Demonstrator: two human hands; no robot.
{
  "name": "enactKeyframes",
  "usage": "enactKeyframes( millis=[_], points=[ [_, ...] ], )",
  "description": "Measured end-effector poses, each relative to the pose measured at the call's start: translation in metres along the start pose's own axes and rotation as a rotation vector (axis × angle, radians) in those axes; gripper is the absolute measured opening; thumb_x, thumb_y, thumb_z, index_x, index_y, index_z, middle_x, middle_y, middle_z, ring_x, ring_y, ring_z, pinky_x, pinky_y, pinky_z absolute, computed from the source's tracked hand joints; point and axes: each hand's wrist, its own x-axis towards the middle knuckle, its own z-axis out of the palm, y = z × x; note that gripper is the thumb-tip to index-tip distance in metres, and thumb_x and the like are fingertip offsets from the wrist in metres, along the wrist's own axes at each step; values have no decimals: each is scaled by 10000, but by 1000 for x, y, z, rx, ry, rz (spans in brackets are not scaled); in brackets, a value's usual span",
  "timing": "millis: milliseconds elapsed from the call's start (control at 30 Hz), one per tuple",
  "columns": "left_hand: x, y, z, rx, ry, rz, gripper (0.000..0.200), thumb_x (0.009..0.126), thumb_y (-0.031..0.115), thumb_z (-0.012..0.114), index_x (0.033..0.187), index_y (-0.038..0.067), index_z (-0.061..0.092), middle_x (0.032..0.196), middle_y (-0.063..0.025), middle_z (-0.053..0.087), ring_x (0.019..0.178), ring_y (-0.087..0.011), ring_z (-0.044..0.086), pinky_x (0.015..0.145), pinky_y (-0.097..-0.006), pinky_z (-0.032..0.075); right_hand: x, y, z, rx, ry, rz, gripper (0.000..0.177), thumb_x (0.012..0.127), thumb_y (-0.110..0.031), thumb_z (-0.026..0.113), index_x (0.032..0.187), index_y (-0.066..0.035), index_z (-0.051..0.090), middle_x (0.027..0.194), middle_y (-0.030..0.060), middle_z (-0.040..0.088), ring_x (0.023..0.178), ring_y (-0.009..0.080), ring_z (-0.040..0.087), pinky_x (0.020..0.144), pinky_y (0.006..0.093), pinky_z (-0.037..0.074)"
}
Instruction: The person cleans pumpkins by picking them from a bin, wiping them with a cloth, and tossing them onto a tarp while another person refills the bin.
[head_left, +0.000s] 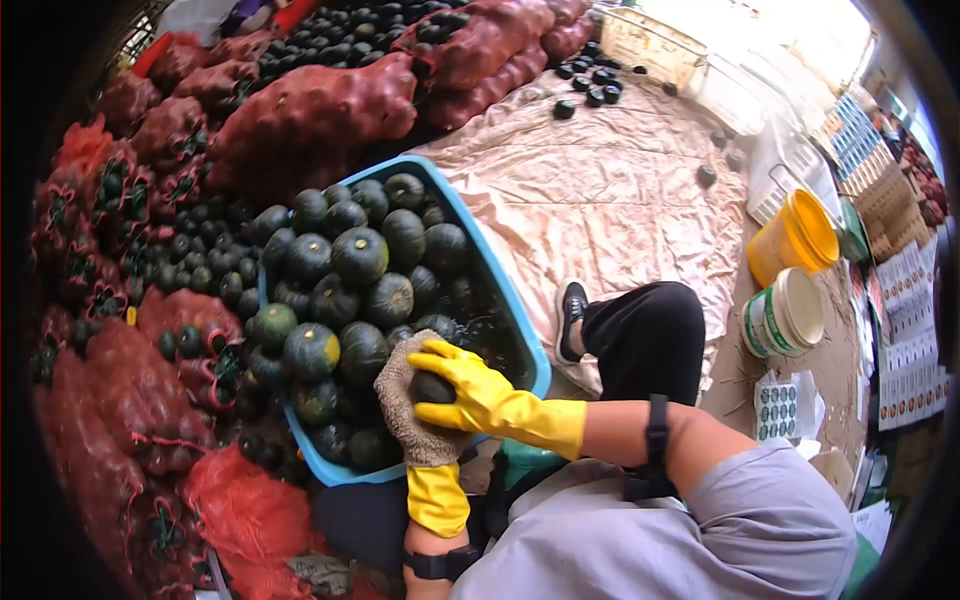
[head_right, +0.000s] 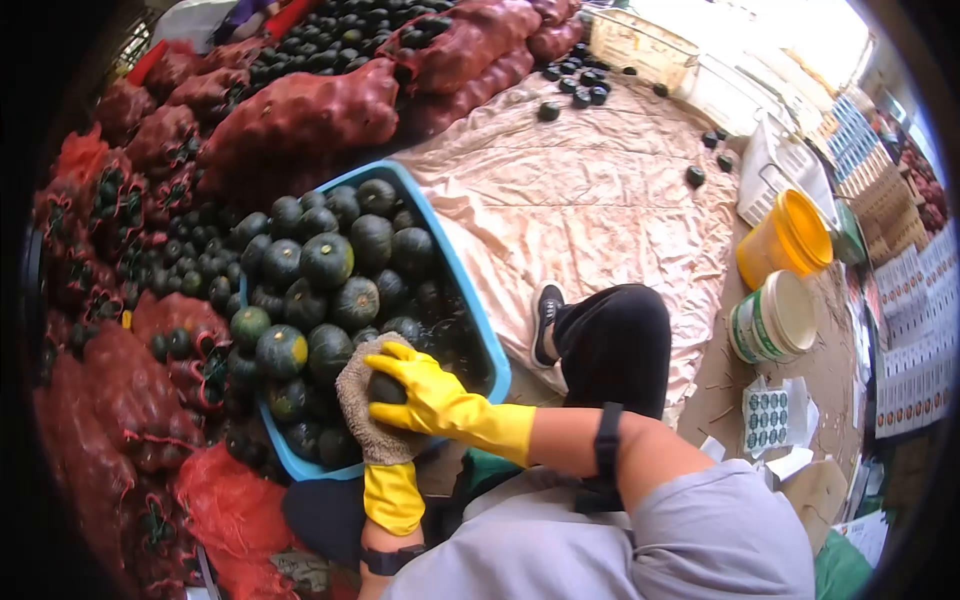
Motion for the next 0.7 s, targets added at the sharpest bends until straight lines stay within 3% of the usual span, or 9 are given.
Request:
enactKeyframes(
  millis=[100, 267, 367, 400, 467, 533, 600, 633, 700],
  points=[
    [-8, 11, 6, -218, 62, -180, 457, 949, 299, 670, 1343, 77, 607, 1278, -127, 662, 1252, -283, 622, 1086, -451, 499, 37, 32, 2, -3, 268, 177, 731, 857, -381, 874, 1476, -92, 614, 1482, 257, 593, 1397, 451, 547, 1196, 509, 431],
    [-3, -2, -14, -1850, -94, -718, 524, 979, 385, 654, 1416, 108, 574, 1397, -113, 611, 1347, -283, 564, 1137, -474, 462, -20, 2, 9, 208, -124, -155, 714, 834, -349, 906, 1443, -102, 629, 1473, 218, 599, 1424, 427, 523, 1196, 495, 420],
    [3, 3, -2, -2465, -140, -935, 565, 996, 436, 645, 1460, 127, 553, 1468, -105, 579, 1404, -282, 529, 1168, -487, 440, 27, 29, -6, -112, 268, -46, 704, 848, -345, 883, 1455, -104, 621, 1492, 223, 588, 1411, 422, 533, 1201, 497, 430],
    [0, 5, 2, -2547, -116, -976, 578, 1002, 453, 642, 1475, 133, 546, 1492, -102, 569, 1423, -282, 518, 1178, -492, 432, 35, 29, -2, -85, 409, 155, 675, 867, -328, 879, 1446, -96, 621, 1478, 218, 592, 1420, 414, 531, 1204, 509, 424],
    [-3, 8, -3, -2478, -55, -968, 606, 1014, 488, 635, 1504, 146, 533, 1539, -97, 548, 1461, -282, 495, 1198, -501, 418, 23, 16, -6, 48, 129, -19, 681, 881, -356, 876, 1466, -120, 619, 1472, 210, 600, 1428, 391, 533, 1214, 494, 413],
    [-16, 19, -11, -2126, 88, -917, 559, 1038, 467, 617, 1492, 148, 551, 1526, -94, 578, 1412, -270, 542, 1194, -459, 423, 10, -9, -23, 163, -209, -123, 556, 987, -345, 788, 1466, -107, 635, 1468, 182, 638, 1406, 364, 573, 1187, 475, 437],
    [-2, 15, -10, -2072, 120, -1082, 509, 1036, 410, 623, 1476, 158, 580, 1502, -83, 614, 1373, -261, 576, 1170, -434, 431, 31, 1, -30, 358, -204, 84, 477, 1034, -338, 731, 1426, -74, 665, 1386, 204, 697, 1312, 377, 646, 1122, 451, 494],
    [5, 9, -11, -2037, 146, -1164, 486, 1035, 381, 625, 1469, 163, 594, 1490, -78, 632, 1353, -257, 592, 1159, -421, 435, 38, 32, -13, 100, -26, 32, 464, 1041, -339, 713, 1389, -35, 679, 1288, 226, 737, 1212, 394, 694, 1066, 429, 533],
    [-1, -12, -15, -2010, 167, -1192, 452, 1039, 371, 612, 1440, 163, 618, 1446, -85, 659, 1302, -262, 624, 1130, -418, 458, 19, 3, 12, -50, 144, -10, 443, 984, -268, 742, 1354, -28, 701, 1313, 256, 704, 1256, 458, 643, 1076, 504, 512]
  ],
)
